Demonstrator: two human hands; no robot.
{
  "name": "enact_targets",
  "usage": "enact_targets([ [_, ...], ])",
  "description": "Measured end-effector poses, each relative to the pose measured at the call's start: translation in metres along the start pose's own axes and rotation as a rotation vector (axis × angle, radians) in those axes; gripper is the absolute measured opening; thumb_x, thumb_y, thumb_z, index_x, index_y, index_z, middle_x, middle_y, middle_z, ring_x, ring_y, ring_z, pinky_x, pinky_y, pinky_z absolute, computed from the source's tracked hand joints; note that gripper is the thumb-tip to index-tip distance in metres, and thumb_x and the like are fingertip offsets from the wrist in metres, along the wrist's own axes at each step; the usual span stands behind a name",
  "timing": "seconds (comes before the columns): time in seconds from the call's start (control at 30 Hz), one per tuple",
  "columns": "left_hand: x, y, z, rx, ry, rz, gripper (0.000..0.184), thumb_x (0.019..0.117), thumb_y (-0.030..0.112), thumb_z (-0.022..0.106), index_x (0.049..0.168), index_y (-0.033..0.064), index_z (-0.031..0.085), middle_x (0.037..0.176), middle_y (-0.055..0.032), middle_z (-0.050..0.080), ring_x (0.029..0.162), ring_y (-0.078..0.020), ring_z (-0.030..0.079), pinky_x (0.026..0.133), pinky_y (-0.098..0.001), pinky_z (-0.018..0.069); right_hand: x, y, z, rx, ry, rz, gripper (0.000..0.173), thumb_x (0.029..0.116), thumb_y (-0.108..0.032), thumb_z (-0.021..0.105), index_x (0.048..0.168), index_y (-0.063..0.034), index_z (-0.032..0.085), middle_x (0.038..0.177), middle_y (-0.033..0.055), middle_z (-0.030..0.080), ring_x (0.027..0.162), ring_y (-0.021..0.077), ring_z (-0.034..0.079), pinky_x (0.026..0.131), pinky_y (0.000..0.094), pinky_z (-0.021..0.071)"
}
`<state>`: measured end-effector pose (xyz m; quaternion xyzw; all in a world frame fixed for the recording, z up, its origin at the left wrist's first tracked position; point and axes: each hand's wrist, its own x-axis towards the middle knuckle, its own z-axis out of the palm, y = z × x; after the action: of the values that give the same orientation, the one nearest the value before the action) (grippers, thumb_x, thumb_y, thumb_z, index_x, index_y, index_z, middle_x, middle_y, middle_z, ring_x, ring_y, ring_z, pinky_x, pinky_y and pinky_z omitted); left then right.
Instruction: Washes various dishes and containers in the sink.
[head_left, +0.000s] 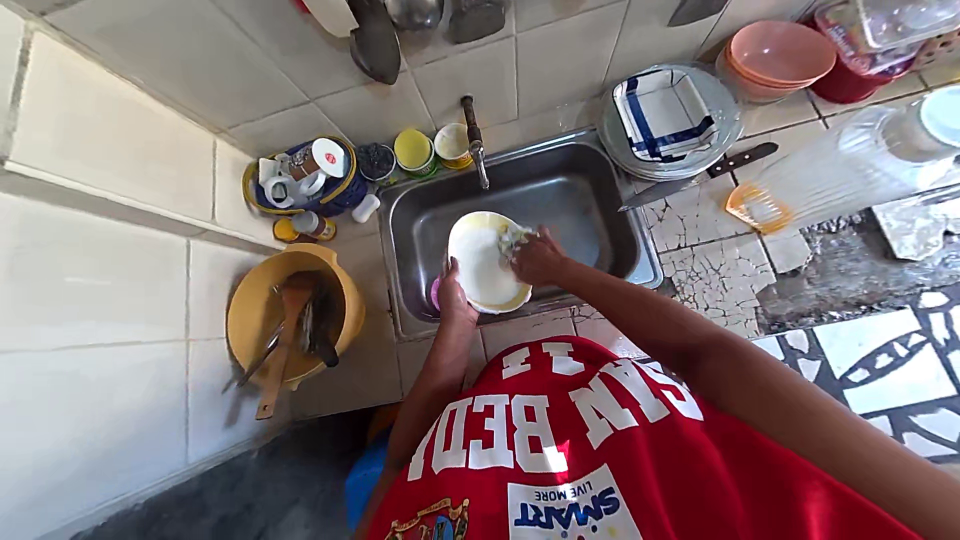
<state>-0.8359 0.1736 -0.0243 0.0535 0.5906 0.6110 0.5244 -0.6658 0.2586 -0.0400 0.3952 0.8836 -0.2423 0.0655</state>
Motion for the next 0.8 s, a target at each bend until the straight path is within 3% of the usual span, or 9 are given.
enact_targets([
  [0.1, 0.000, -0.006, -0.003, -0.001, 0.028, 0.083, 0.048, 0.1101, 0.037, 0.045, 0.154, 0.0165, 0.042, 0.147, -0.0114, 0.054, 0.132, -0.0260, 0.056, 0.106, -0.0519, 0.0501, -0.046, -0.038, 0.003, 0.150, -0.107, -0.103, 0.045, 0.1084, -0.031, 0.041, 0.117, -0.0009, 0.073, 0.119, 0.0204, 0.072, 0.122, 0.0394, 0.062, 0.113, 0.0603, 0.0360],
  [0.2, -0.015, -0.010, 0.004, 0.115, 0.018, 0.108, 0.052, 0.1102, 0.038, 0.043, 0.156, 0.0142, 0.039, 0.153, -0.0102, 0.050, 0.135, -0.0231, 0.053, 0.109, -0.0488, 0.0472, -0.065, -0.053, -0.002, 0.373, -0.175, -0.212, 0.044, 0.1104, -0.023, 0.038, 0.135, 0.0034, 0.064, 0.143, 0.0211, 0.060, 0.140, 0.0376, 0.050, 0.120, 0.0532, 0.0309],
  [0.3, -0.038, -0.015, 0.024, 0.156, -0.013, 0.099, 0.046, 0.1090, 0.033, 0.048, 0.149, 0.0105, 0.047, 0.141, -0.0119, 0.059, 0.125, -0.0230, 0.060, 0.103, -0.0473, 0.0520, -0.043, -0.031, 0.016, 0.387, 0.054, -0.325, 0.037, 0.1056, -0.016, 0.047, 0.133, 0.0012, 0.066, 0.148, 0.0174, 0.057, 0.144, 0.0364, 0.045, 0.121, 0.0566, 0.0286],
  [0.37, -0.047, -0.021, 0.029, 0.150, -0.075, 0.115, 0.045, 0.1094, 0.026, 0.049, 0.152, 0.0116, 0.047, 0.147, -0.0088, 0.056, 0.132, -0.0202, 0.057, 0.109, -0.0447, 0.0495, -0.020, -0.004, 0.022, 0.251, 0.264, -0.367, 0.039, 0.1026, -0.020, 0.048, 0.129, -0.0017, 0.069, 0.144, 0.0166, 0.061, 0.139, 0.0375, 0.051, 0.114, 0.0619, 0.0364],
  [0.43, -0.057, -0.024, 0.030, 0.159, -0.073, 0.112, 0.043, 0.1093, 0.026, 0.049, 0.150, 0.0106, 0.048, 0.145, -0.0091, 0.057, 0.131, -0.0202, 0.058, 0.107, -0.0450, 0.0504, -0.010, 0.024, 0.018, 0.097, 0.330, -0.305, 0.043, 0.1024, -0.025, 0.047, 0.135, -0.0041, 0.065, 0.148, 0.0164, 0.058, 0.139, 0.0387, 0.050, 0.110, 0.0649, 0.0379],
  [0.5, -0.061, -0.025, 0.031, 0.121, -0.056, 0.135, 0.044, 0.1092, 0.026, 0.049, 0.151, 0.0114, 0.048, 0.146, -0.0084, 0.057, 0.131, -0.0200, 0.057, 0.108, -0.0453, 0.0506, -0.016, 0.044, 0.007, -0.053, 0.269, -0.201, 0.048, 0.1022, -0.030, 0.045, 0.141, -0.0067, 0.061, 0.152, 0.0163, 0.053, 0.144, 0.0422, 0.043, 0.112, 0.0682, 0.0329],
  [0.57, -0.060, -0.026, 0.033, 0.059, -0.033, 0.190, 0.044, 0.1095, 0.025, 0.048, 0.152, 0.0144, 0.047, 0.150, -0.0064, 0.054, 0.133, -0.0199, 0.056, 0.108, -0.0458, 0.0503, -0.035, 0.051, 0.007, -0.094, 0.227, -0.176, 0.049, 0.1036, -0.036, 0.044, 0.139, -0.0065, 0.063, 0.151, 0.0170, 0.054, 0.150, 0.0454, 0.034, 0.119, 0.0723, 0.0202],
  [0.67, -0.054, -0.024, 0.032, -0.006, -0.010, 0.241, 0.044, 0.1102, 0.026, 0.046, 0.154, 0.0167, 0.046, 0.151, -0.0063, 0.053, 0.134, -0.0211, 0.055, 0.109, -0.0480, 0.0496, -0.080, 0.036, 0.016, -0.048, 0.209, -0.312, 0.050, 0.1068, -0.040, 0.044, 0.132, -0.0055, 0.068, 0.145, 0.0167, 0.060, 0.147, 0.0438, 0.040, 0.120, 0.0774, 0.0069],
  [0.8, -0.050, -0.021, 0.038, 0.078, -0.017, 0.246, 0.047, 0.1094, 0.031, 0.048, 0.154, 0.0176, 0.045, 0.155, -0.0033, 0.049, 0.140, -0.0179, 0.049, 0.114, -0.0461, 0.0445, -0.103, 0.002, 0.010, 0.210, 0.040, -0.467, 0.050, 0.1107, -0.031, 0.035, 0.135, 0.0003, 0.065, 0.148, 0.0163, 0.058, 0.150, 0.0338, 0.039, 0.128, 0.0619, 0.0047],
])
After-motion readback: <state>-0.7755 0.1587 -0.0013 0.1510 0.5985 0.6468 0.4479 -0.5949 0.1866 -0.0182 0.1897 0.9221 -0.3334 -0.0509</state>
